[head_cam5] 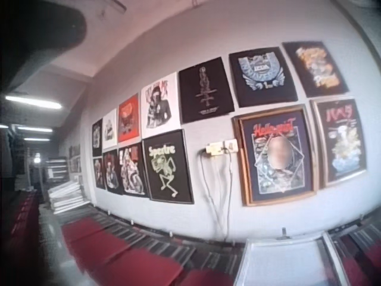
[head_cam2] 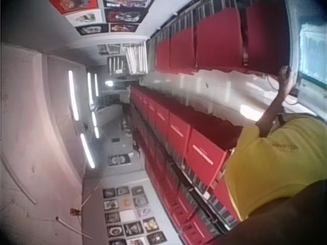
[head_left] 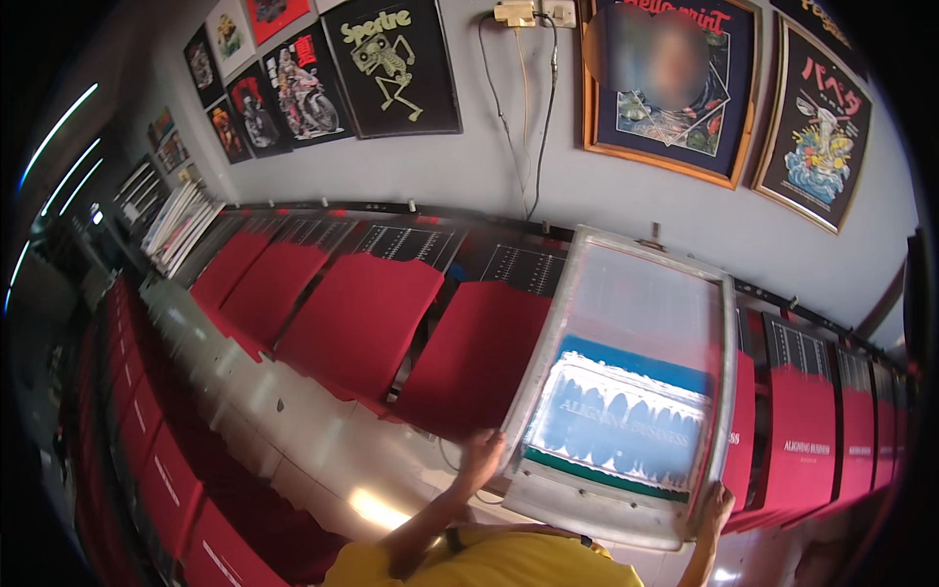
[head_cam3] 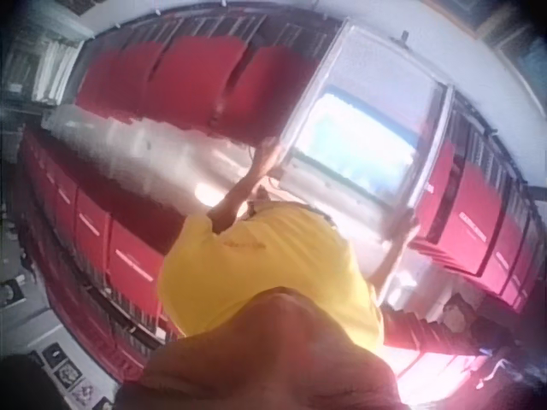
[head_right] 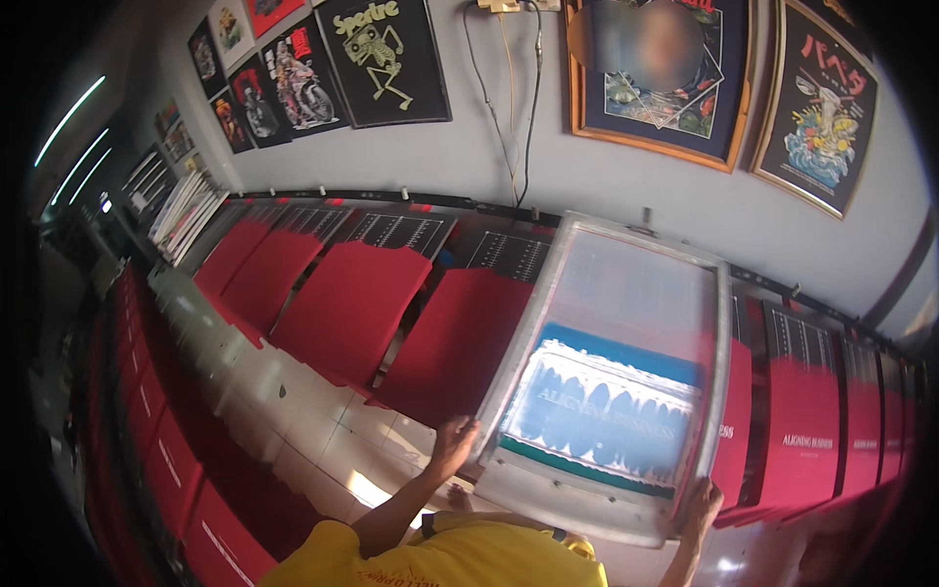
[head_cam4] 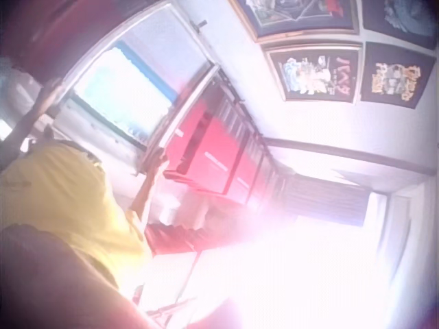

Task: The person performs a multi-color screen printing process on fabric panels, applying white and blue inks using a squeegee on several stations before moving to apply a yellow layer at the end.

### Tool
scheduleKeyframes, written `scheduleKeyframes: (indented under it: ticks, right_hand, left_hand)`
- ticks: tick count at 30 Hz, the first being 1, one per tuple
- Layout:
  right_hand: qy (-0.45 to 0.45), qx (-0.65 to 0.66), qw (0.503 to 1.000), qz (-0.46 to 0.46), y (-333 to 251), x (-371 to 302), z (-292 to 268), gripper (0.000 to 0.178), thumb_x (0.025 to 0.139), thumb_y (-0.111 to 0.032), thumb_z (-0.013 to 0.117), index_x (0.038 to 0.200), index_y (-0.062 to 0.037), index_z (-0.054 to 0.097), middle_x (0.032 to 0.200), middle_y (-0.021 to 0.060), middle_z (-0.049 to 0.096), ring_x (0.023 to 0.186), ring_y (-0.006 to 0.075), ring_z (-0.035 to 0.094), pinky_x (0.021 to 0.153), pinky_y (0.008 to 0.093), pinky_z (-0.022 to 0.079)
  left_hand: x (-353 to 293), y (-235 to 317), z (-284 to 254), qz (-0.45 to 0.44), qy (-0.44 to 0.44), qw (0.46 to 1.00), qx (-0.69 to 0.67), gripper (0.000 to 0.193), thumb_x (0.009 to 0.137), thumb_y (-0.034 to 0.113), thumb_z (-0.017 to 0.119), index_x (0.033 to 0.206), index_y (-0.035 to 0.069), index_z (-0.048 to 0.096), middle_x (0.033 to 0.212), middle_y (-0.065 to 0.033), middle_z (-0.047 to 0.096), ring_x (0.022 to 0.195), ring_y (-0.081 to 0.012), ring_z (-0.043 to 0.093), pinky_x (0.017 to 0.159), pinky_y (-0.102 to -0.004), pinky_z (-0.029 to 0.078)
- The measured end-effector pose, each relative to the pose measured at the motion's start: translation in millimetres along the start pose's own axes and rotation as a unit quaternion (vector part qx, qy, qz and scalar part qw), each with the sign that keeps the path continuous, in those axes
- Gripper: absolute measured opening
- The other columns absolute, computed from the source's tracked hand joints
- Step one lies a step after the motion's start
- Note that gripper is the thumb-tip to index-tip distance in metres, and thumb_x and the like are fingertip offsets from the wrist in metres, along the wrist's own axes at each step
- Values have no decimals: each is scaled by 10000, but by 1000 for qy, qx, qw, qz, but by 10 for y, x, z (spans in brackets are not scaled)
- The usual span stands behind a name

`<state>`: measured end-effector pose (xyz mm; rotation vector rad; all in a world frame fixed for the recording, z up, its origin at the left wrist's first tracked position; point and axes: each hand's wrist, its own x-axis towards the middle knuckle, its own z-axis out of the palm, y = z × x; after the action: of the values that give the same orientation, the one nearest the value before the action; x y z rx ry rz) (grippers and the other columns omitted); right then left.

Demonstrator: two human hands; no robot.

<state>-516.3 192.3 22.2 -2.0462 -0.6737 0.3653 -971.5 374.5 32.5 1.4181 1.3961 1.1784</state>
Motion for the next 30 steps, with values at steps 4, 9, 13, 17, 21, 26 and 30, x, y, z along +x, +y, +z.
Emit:
scheduleKeyframes:
  ticks: [4, 9, 13, 17, 21, 26, 30]
  right_hand:
    - [4, 17, 1000, 13, -328, -436, 612, 305, 967, -248, 518, 961, 31, 640, 769, 94, 591, 720, 168, 511, 676, 343, 419]
    - [-51, -28, 998, 39, -899, -948, 1174, 346, 966, -255, 520, 1070, 55, 633, 929, 194, 665, 866, 306, 614, 793, 402, 457]
    - [-57, -68, 996, 17, -1243, -1054, 1423, 349, 962, -265, 507, 1001, 58, 632, 949, 267, 646, 891, 428, 599, 813, 453, 453]
    - [-13, -86, 994, -72, -1018, -928, 1747, 344, 951, -257, 505, 911, 61, 630, 850, 282, 621, 817, 435, 591, 741, 479, 442]
    - [3, -113, 991, -72, -844, -797, 1904, 334, 945, -246, 503, 892, 60, 625, 823, 290, 609, 797, 439, 592, 717, 486, 439]
    - [8, -105, 993, -60, -1015, -822, 1974, 294, 912, -222, 521, 867, 43, 639, 856, 271, 645, 851, 444, 620, 756, 498, 464]
    - [41, -136, 988, -66, -1036, -867, 2066, 293, 896, -225, 530, 866, 40, 651, 868, 274, 647, 871, 441, 623, 768, 508, 462]
  left_hand:
    - [236, -469, -796, -12, -10, 999, 49, 303, 926, 294, 596, 854, 3, 636, 667, -134, 580, 635, -207, 565, 614, -375, 445]
    - [532, -624, -1653, -34, -29, 981, 189, 392, 925, 372, 546, 889, -1, 660, 802, -264, 633, 775, -435, 633, 707, -474, 480]
    - [711, -739, -1850, -50, -9, 983, 178, 367, 923, 356, 553, 868, 6, 651, 791, -256, 626, 776, -435, 625, 700, -477, 474]
    - [995, -921, -1977, -6, -32, 978, 204, 363, 919, 338, 562, 841, -9, 636, 767, -245, 619, 741, -418, 615, 681, -476, 463]
    - [1218, -994, -1966, -36, -31, 980, 191, 376, 922, 324, 562, 821, -34, 620, 742, -230, 614, 691, -380, 593, 665, -460, 449]
    - [1357, -755, -1998, -92, -66, 979, 171, 391, 925, 326, 589, 851, -57, 616, 722, -169, 600, 696, -285, 563, 690, -401, 444]
    - [1335, -1018, -2035, -106, -37, 992, 50, 317, 931, 253, 614, 879, -57, 649, 746, -90, 620, 725, -164, 549, 684, -337, 445]
